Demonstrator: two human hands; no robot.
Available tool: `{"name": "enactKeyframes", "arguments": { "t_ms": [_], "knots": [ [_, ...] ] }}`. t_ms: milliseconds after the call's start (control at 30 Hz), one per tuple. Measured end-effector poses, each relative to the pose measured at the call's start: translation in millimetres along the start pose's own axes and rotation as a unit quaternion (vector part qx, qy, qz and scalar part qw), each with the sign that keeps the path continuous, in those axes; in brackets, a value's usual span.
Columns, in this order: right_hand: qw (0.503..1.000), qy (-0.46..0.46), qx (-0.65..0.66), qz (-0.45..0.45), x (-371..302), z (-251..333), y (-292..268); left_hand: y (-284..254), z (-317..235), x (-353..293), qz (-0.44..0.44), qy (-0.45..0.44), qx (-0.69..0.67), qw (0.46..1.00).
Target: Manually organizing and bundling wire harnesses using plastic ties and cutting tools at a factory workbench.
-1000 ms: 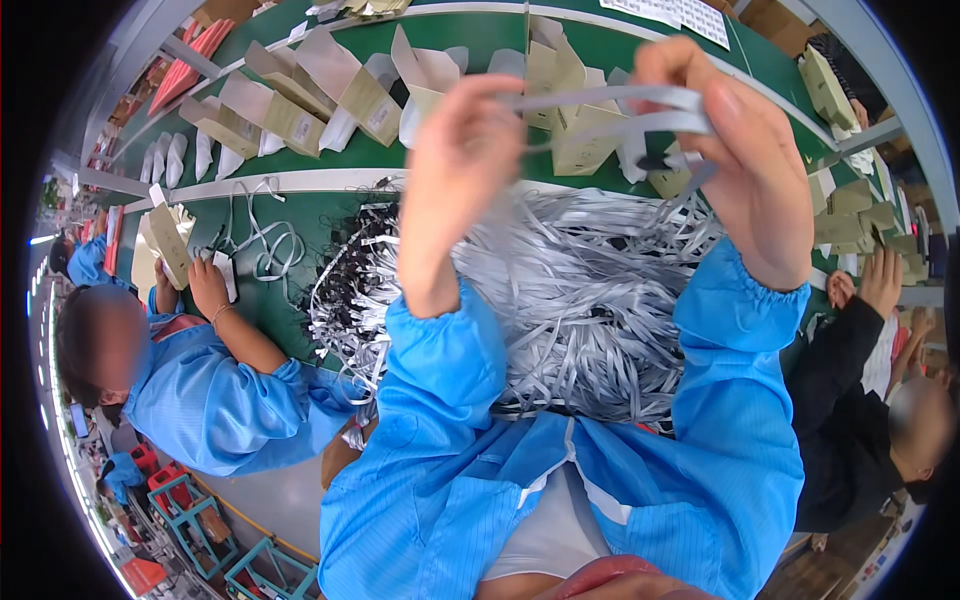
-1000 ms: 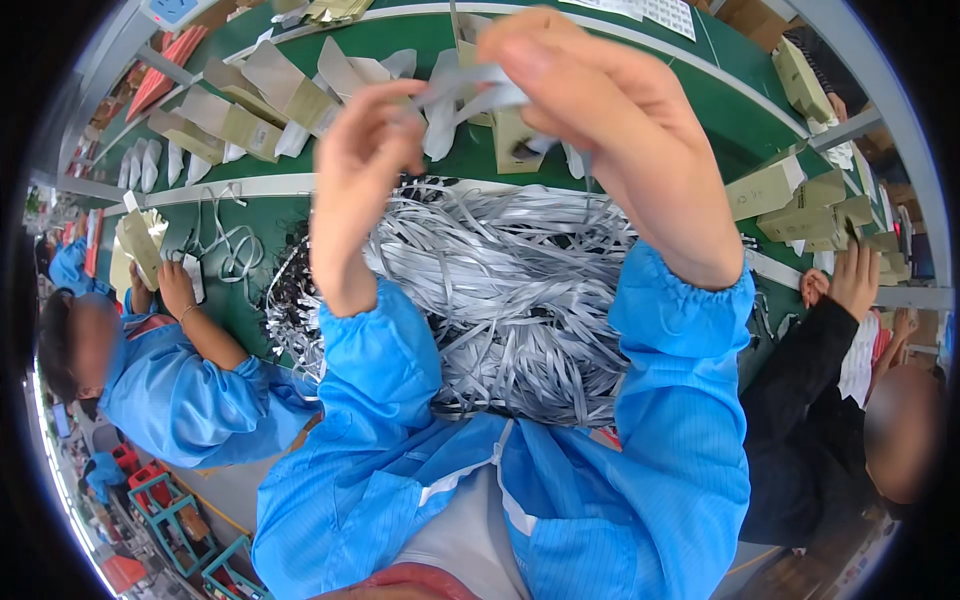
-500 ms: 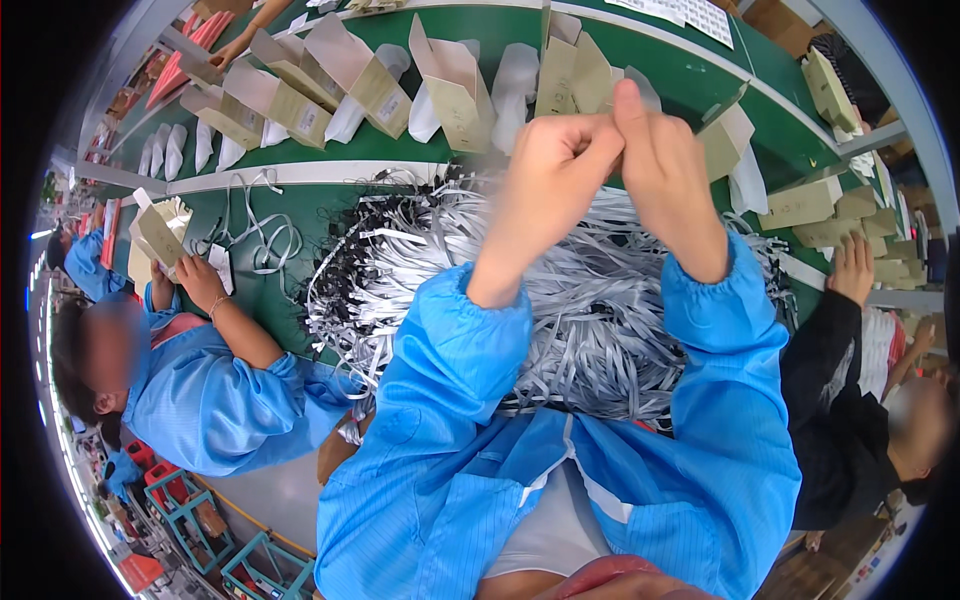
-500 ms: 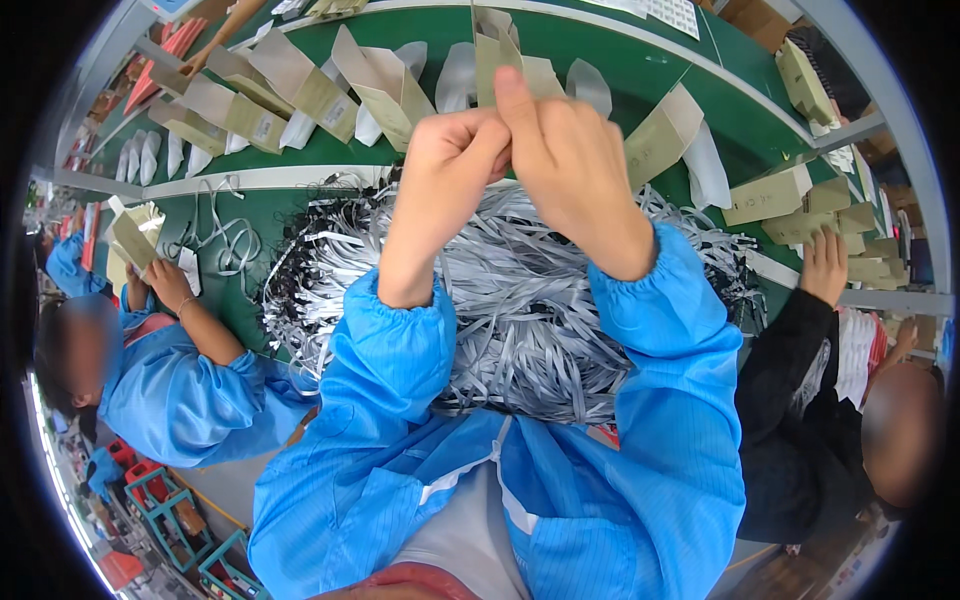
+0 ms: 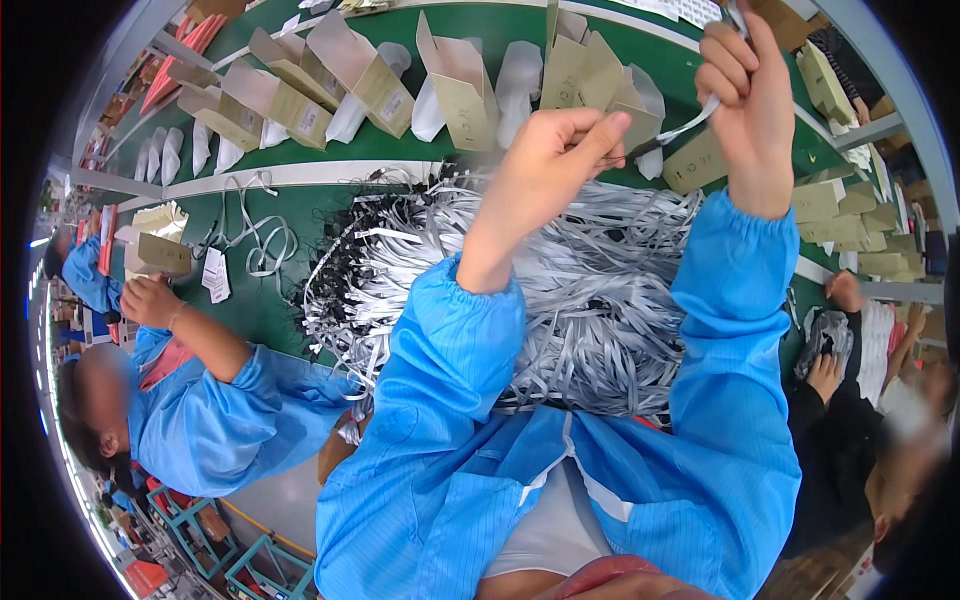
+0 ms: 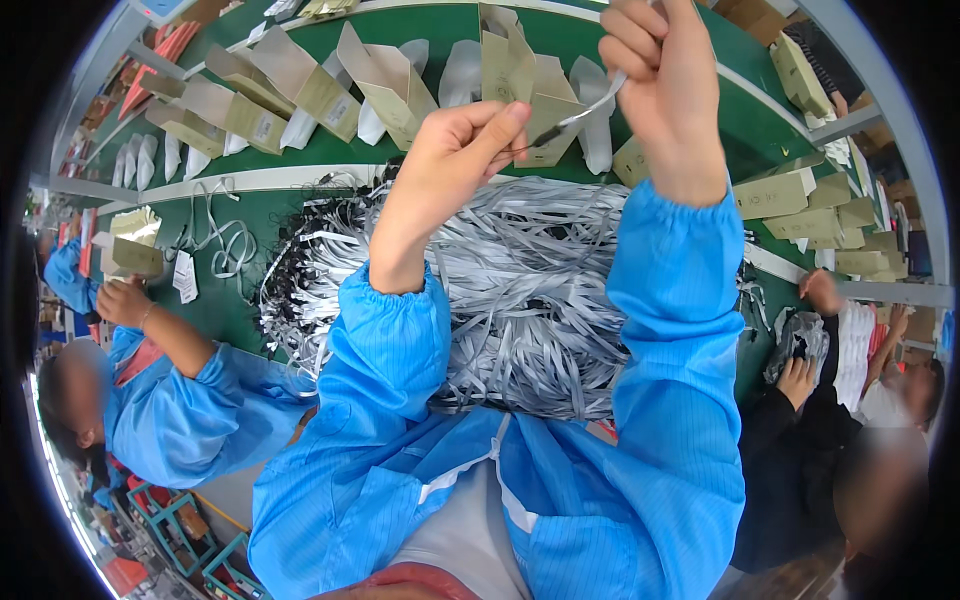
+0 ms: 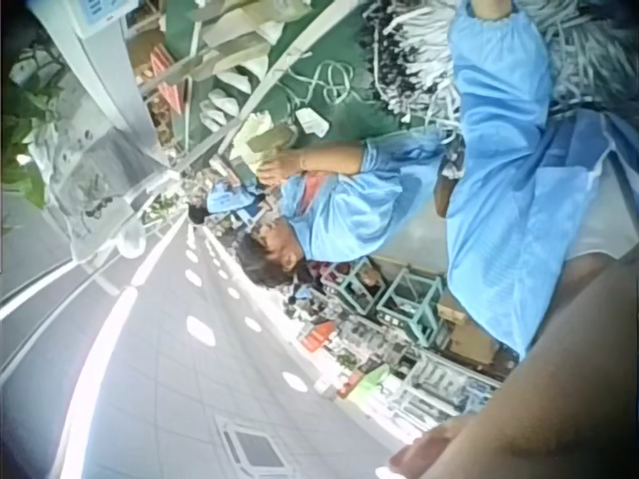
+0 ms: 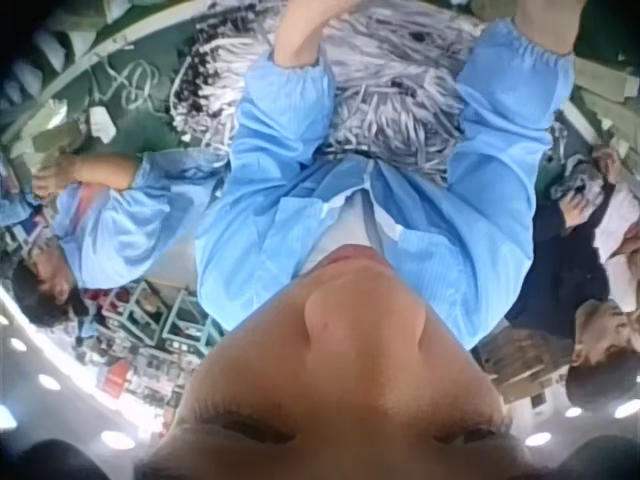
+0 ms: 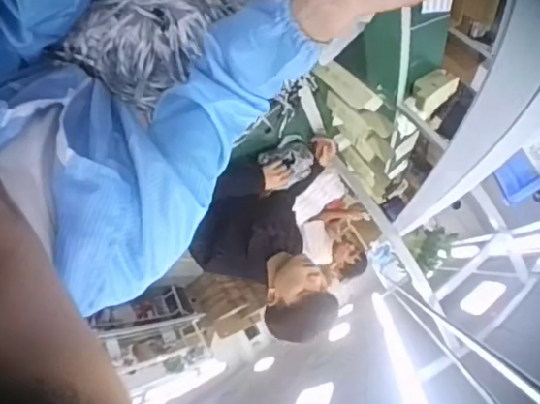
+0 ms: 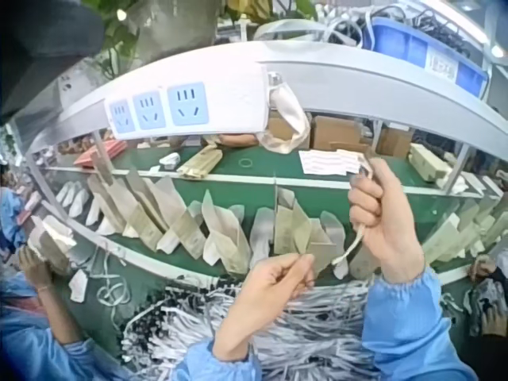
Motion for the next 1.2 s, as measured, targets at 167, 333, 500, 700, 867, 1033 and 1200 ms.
{"name": "enactKeyframes", "arguments": {
  "t_ms": [167, 333, 500, 700, 867, 1033, 1200],
  "knots": [
    [0.96, -0.193, -0.085, -0.186, 22, 31, -2, -1, -7, -4, -0.004, 0.019, 0.034, 0.999],
    [0.934, -0.272, -0.102, -0.207, 39, 28, 8, -7, 29, -9, 0.023, 0.165, 0.259, 0.951],
    [0.847, -0.339, -0.256, -0.319, 34, 11, 6, 7, 78, -28, 0.284, 0.185, 0.25, 0.907],
    [0.824, -0.261, -0.46, -0.204, 19, -20, -42, 28, 86, -28, 0.414, 0.029, 0.329, 0.848],
    [0.633, -0.218, -0.725, -0.163, -13, -27, -58, 24, 88, -25, 0.398, -0.015, 0.315, 0.861],
    [0.569, -0.179, -0.799, -0.07, -25, -22, -60, 29, 50, -23, 0.348, -0.014, 0.289, 0.892],
    [0.588, -0.277, -0.758, -0.055, -47, -1, -18, 28, -5, -29, 0.26, 0.119, 0.183, 0.941]
  ]
}}
Point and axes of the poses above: each hand's wrist, its own x-axis towards the middle knuckle, its own y-axis out of the palm, z = x × y, the point moved 6 cm from there along x, towards the middle knuckle, and after that the axes turned 10 degrees about -z, right-handed, at the moved point
